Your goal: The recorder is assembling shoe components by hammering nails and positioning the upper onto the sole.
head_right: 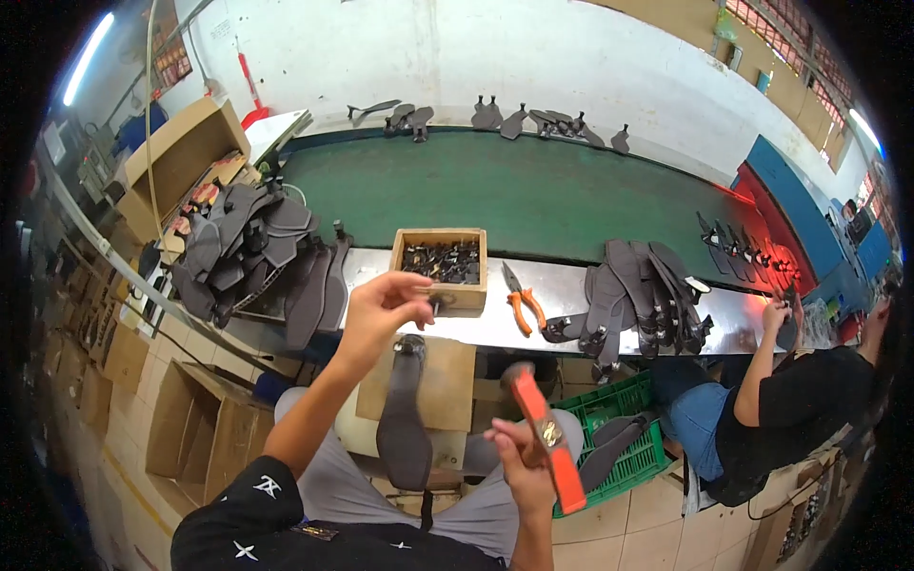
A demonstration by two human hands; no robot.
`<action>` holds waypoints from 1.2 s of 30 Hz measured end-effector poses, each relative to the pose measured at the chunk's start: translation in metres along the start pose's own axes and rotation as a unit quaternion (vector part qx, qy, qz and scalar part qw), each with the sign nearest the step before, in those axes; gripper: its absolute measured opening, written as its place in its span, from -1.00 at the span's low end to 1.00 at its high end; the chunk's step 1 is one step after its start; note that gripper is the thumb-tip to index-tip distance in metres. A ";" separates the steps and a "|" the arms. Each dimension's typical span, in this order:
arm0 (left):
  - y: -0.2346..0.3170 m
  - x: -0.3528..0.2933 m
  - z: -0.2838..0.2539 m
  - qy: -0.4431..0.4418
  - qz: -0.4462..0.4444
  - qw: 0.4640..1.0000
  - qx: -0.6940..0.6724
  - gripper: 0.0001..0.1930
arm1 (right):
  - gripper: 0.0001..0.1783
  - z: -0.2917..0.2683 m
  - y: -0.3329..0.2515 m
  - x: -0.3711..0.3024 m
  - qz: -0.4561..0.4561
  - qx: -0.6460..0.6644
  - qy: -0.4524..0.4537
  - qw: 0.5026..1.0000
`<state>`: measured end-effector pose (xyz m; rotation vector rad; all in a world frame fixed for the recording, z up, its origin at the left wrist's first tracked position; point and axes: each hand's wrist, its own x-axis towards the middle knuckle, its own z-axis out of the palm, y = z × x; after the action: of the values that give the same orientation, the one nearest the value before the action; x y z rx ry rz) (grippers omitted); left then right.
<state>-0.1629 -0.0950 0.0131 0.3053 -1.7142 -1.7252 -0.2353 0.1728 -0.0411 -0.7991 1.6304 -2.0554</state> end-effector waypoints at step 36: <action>-0.089 -0.062 -0.052 0.021 0.090 0.962 0.257 -0.74 | -0.81 0.083 -0.004 0.065 0.067 -0.087 -0.194 0.975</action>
<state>-0.1122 -0.1076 -0.0951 0.3971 -2.0720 -1.1170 -0.2304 0.0709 -0.0120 -1.0426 1.6017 -1.5608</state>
